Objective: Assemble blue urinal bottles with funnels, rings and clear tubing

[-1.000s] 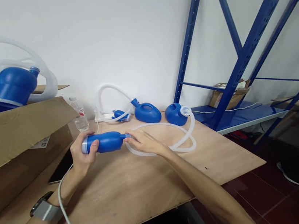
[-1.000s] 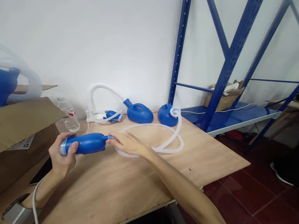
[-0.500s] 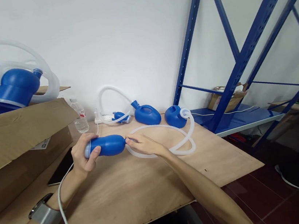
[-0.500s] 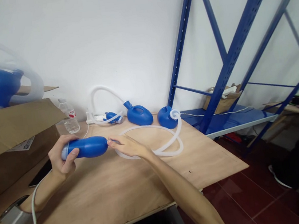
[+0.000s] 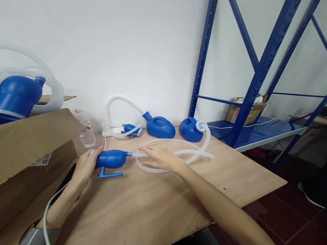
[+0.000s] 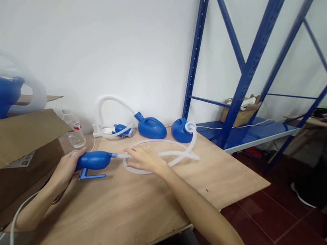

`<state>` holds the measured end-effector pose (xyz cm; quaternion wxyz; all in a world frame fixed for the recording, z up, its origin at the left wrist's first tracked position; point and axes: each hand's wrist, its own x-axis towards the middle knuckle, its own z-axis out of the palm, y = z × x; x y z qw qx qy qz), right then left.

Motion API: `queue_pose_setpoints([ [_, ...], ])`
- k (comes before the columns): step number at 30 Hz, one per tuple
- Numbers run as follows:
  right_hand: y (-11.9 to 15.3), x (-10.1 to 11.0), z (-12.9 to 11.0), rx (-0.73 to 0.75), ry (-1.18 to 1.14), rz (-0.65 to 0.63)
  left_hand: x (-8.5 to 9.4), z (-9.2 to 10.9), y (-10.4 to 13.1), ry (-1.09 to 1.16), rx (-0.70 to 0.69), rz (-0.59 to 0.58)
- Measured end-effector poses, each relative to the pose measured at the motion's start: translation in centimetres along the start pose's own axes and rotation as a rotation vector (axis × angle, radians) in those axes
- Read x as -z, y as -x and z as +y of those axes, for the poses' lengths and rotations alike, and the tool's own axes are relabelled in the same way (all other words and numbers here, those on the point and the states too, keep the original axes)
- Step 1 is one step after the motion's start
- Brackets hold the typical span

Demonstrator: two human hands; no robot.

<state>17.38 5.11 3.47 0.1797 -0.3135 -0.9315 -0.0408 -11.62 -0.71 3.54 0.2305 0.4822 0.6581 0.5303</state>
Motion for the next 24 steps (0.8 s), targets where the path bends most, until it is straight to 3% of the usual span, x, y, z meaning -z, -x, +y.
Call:
queue_pose_setpoints([
  [4, 0.0, -0.4, 0.6, 0.096, 0.227, 0.067, -0.3, -0.5, -0.4, 0.09, 0.304, -0.156],
  [9, -0.1, -0.5, 0.3, 0.097, 0.222, 0.142, -0.6, -0.3, -0.2, 0.203, 0.48, -0.158],
  [12, -0.1, -0.8, 0.2, 0.011, 0.091, 0.104, -0.7, -0.1, 0.0, 0.238, 0.423, -0.14],
  [16, -0.2, -1.6, 0.5, -0.211, -0.234, 0.023, -0.6, 0.1, 0.3, 0.195, 0.222, -0.137],
  [24, -1.2, -4.3, 1.2, -0.567, -1.329, -0.141, -0.6, -0.3, 0.4, 0.084, -0.064, -0.017],
])
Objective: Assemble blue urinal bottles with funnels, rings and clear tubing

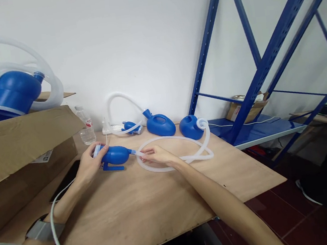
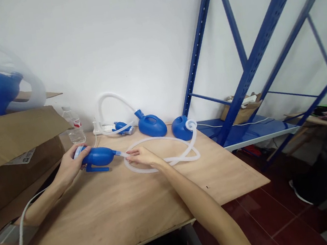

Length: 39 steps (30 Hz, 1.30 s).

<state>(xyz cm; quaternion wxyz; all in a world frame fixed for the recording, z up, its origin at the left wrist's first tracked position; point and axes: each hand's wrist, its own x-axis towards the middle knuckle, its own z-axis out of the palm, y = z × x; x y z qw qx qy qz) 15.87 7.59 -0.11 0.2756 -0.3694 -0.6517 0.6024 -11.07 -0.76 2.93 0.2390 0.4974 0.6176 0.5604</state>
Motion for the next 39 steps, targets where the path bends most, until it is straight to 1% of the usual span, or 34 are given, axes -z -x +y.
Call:
queue_pose_setpoints([
  [3, 0.0, -0.1, -0.2, -0.031, -0.215, -0.006, -0.1, -0.2, 0.0, 0.0, -0.057, 0.071],
  [6, 0.4, -0.1, -0.5, -0.027, -0.397, 0.054, 0.0, -0.2, 0.2, -0.002, -0.101, 0.147],
  [9, 0.5, -0.2, -0.5, 0.005, -0.481, 0.108, 0.1, -0.3, 0.1, 0.054, -0.101, 0.18],
  [11, 0.3, -0.4, -0.3, 0.037, -0.469, 0.146, 0.0, -0.4, 0.1, 0.102, -0.083, 0.163],
  [15, -0.1, -0.5, 0.1, 0.11, -0.402, 0.221, -0.3, -0.2, 0.0, 0.222, -0.034, 0.094],
  [17, -0.2, -0.5, 0.2, 0.143, -0.352, 0.245, -0.3, 0.3, 0.1, 0.347, 0.037, 0.029],
  [20, -0.1, -0.7, 0.1, 0.221, -0.246, 0.272, 0.3, 1.0, 0.1, 0.568, 0.186, -0.067],
  [22, 0.1, -0.9, -0.1, 0.281, -0.178, 0.266, 0.7, 1.0, -0.2, 0.62, 0.269, -0.072],
  [25, 0.2, -1.3, -0.4, 0.365, -0.068, 0.246, 0.8, 0.2, -0.7, 0.555, 0.372, 0.003],
  [27, 0.2, -1.5, -0.5, 0.425, -0.003, 0.265, 0.6, -0.4, -1.0, 0.506, 0.422, 0.037],
  [30, 0.2, -1.5, -0.6, 0.499, 0.031, 0.304, 0.3, -0.9, -1.0, 0.474, 0.442, 0.012],
  [32, 0.2, -1.5, -0.6, 0.529, 0.028, 0.296, 0.3, -1.0, -1.0, 0.449, 0.446, -0.004],
  [34, 0.3, -1.5, -0.6, 0.542, 0.036, 0.27, 0.6, -1.1, -1.0, 0.359, 0.456, -0.03],
  [36, 0.4, -1.5, -0.5, 0.531, 0.057, 0.236, 1.0, -1.0, -1.1, 0.215, 0.434, -0.07],
  [38, 0.4, -1.6, -0.2, 0.494, 0.085, 0.191, 1.4, -0.9, -1.1, 0.111, 0.348, -0.101],
  [39, 0.4, -1.6, -0.1, 0.466, 0.109, 0.165, 1.6, -0.8, -1.2, 0.098, 0.295, -0.098],
])
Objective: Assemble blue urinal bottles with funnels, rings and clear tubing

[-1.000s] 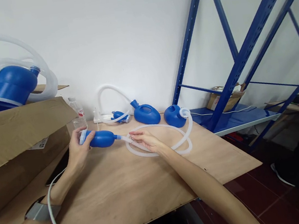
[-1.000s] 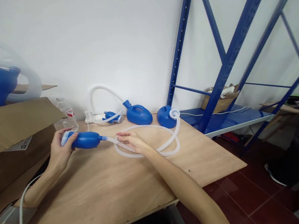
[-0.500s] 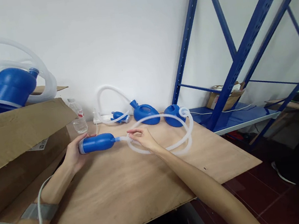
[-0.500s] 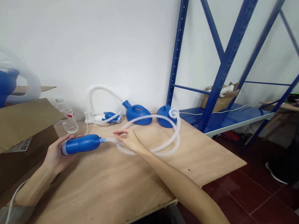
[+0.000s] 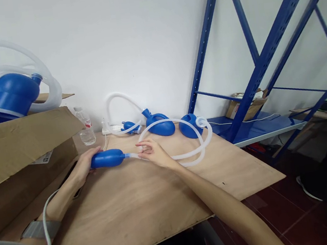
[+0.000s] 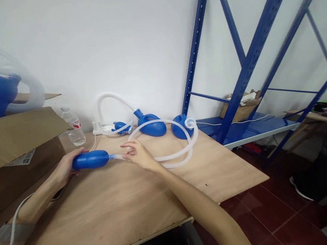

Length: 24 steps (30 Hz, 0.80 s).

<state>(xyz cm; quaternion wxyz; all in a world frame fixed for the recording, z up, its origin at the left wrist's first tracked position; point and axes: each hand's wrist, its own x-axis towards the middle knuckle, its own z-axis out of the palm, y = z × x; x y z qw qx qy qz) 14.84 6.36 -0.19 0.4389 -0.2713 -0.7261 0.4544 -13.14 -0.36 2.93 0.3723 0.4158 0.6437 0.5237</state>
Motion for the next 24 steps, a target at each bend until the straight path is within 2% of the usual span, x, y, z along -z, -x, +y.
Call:
queue_pose_setpoints([
  [4, 0.2, 0.2, 0.4, -0.112, 0.16, -0.113, 0.0, 0.6, 0.3, 0.093, -0.11, 0.046],
  [10, 0.4, 1.1, -0.6, -0.212, 0.259, -0.177, -0.3, 1.0, 0.6, 0.206, -0.175, 0.061],
  [17, 0.6, 1.4, -2.5, -0.226, 0.385, -0.508, -0.2, 0.7, 0.4, 0.232, -0.186, 0.024],
  [21, 0.7, 1.4, -2.3, -0.225, 0.38, -0.476, -0.1, 0.6, 0.4, 0.277, -0.222, 0.023],
  [24, 0.8, 1.3, -1.9, -0.32, 0.171, -0.459, -0.2, 0.6, 0.5, 0.27, -0.234, 0.021],
])
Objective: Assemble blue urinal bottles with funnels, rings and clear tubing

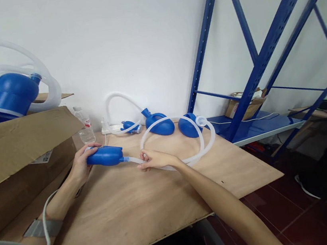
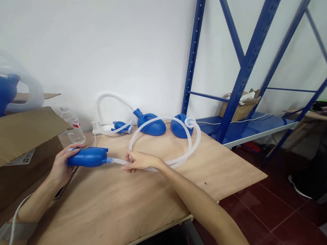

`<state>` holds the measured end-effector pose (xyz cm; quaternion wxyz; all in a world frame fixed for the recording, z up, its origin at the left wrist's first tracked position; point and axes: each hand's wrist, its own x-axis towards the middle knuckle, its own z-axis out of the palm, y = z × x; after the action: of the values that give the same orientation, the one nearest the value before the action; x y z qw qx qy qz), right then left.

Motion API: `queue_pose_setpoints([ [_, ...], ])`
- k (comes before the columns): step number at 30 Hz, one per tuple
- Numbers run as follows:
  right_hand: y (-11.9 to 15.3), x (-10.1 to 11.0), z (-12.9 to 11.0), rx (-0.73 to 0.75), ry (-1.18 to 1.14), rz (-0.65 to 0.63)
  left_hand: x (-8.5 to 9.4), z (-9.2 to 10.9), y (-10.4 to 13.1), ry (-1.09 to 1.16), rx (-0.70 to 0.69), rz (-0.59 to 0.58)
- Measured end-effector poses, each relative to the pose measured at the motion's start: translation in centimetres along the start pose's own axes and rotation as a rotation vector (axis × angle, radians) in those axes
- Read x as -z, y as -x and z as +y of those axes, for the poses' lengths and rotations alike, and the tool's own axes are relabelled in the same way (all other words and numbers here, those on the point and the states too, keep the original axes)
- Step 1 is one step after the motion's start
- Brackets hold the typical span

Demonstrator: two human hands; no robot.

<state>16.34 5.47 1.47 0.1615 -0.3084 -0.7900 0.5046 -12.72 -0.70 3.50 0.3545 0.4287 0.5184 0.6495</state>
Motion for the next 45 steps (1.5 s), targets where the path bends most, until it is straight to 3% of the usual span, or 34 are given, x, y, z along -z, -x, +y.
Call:
queue_pose_setpoints([
  [4, -0.2, 0.0, -0.1, -0.053, -0.242, -0.005, 0.0, 0.1, 0.0, -0.018, 0.005, 0.016],
  [10, 0.2, 0.7, -0.8, -0.029, -0.362, 0.17, 0.2, -0.1, -0.3, -0.029, -0.012, 0.026],
  [14, 0.0, 0.7, -0.4, -0.032, -0.543, 0.176, 0.2, -0.3, -0.3, -0.056, -0.025, 0.018],
  [17, -0.4, 0.5, 0.3, -0.064, -0.496, 0.166, 0.2, -0.3, -0.1, -0.047, -0.037, 0.014],
  [24, -1.1, 0.2, 1.1, -0.015, -0.072, 0.071, -0.3, 0.1, 0.3, -0.042, -0.021, 0.01],
  [27, -1.1, -0.1, 1.1, 0.005, -0.08, 0.011, -0.3, 0.2, 0.3, -0.051, -0.024, 0.015],
  [30, -1.0, -0.7, 1.1, -0.057, -0.247, -0.051, -0.1, 0.0, 0.2, -0.027, -0.014, 0.013],
  [34, -0.7, -1.5, 0.6, -0.085, -0.485, 0.017, 0.0, -0.2, 0.2, 0.003, -0.037, 0.018],
  [39, -1.1, -2.3, -0.1, 0.013, -0.652, 0.118, -0.5, -0.2, 0.5, 0.028, -0.032, -0.008],
  [45, -1.7, -2.8, -0.2, 0.083, -0.52, 0.248, -0.6, -0.6, 0.5, 0.029, -0.034, -0.002],
])
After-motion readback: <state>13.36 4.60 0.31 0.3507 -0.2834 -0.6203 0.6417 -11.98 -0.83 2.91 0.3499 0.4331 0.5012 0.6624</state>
